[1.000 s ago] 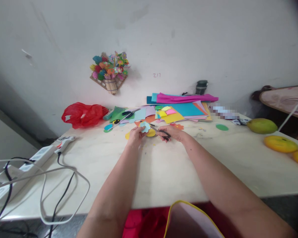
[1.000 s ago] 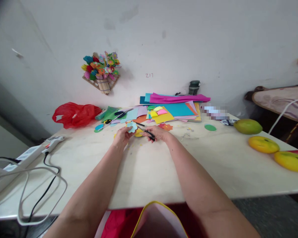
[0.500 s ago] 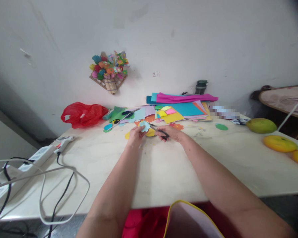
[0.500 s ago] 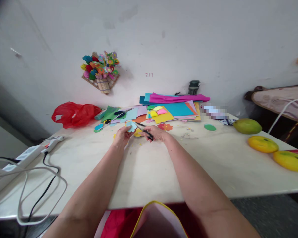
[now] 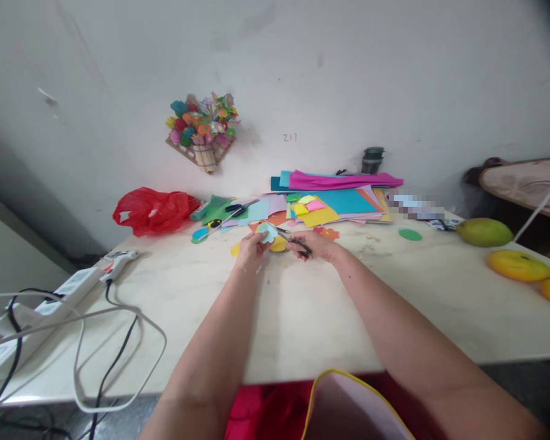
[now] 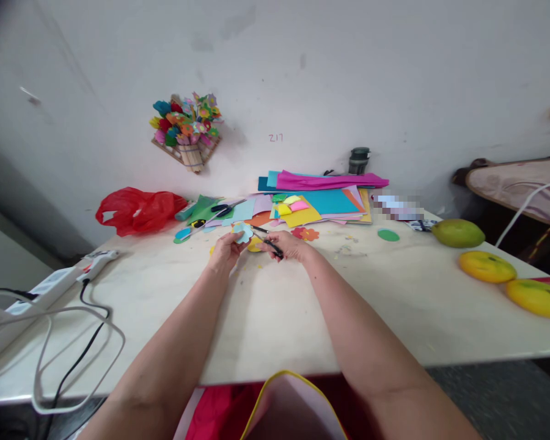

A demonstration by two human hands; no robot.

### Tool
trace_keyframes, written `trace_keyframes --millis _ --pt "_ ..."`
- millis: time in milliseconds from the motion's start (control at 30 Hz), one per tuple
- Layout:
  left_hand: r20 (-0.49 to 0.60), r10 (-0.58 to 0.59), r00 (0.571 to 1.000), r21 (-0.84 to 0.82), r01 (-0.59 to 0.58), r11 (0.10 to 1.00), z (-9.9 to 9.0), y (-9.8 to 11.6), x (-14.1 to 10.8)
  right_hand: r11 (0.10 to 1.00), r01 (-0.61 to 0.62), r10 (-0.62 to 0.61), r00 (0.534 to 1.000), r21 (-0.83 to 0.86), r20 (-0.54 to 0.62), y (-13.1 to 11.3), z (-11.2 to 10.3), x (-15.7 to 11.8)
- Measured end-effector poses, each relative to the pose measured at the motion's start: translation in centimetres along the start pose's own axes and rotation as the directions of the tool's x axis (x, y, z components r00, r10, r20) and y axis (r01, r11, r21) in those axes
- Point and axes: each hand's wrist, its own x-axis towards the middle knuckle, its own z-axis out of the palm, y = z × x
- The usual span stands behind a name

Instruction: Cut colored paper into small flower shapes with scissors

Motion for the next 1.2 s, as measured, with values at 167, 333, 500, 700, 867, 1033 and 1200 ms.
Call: trace_keyframes --millis 167,333,500,700,867,1033,1200 --pt "0.001 0.001 1.000 -0.010 -0.001 1.000 -0.10 -0.09 0.14 1.000 0.003 -0.003 1.000 -0.002 -0.003 0.02 0.02 -0.01" --pt "0.013 0.001 1.000 -0.014 -0.001 1.000 -0.19 -0.06 0.14 1.000 0.015 -0.015 1.000 -0.005 -0.001 0.11 -0.03 -0.04" --pt "0.015 -0.011 1.000 -0.011 0.011 1.000 -0.12 0.13 0.01 1.000 0.005 -0.005 1.000 0.005 0.012 0.19 -0.13 -0.02" --pt "0.021 -0.023 1.000 0.001 0.023 1.000 -0.23 0.23 0.06 0.997 -0.014 0.013 1.000 0.074 0.022 -0.08 -0.15 -0.21" --pt "0.006 -0.036 0.999 0.005 0.036 0.999 -0.25 0.29 0.15 0.997 -0.019 0.017 1.000 0.080 0.017 0.07 -0.13 -0.13" --pt "0.018 -0.030 0.999 -0.008 0.030 1.000 -0.19 0.23 0.17 0.993 -0.015 0.015 1.000 0.116 0.008 0.39 0.00 0.19" --pt "0.002 -0.022 1.000 -0.013 0.022 1.000 -0.05 0.19 0.04 0.995 0.027 -0.025 0.999 0.093 -0.022 0.80 0.09 0.56"
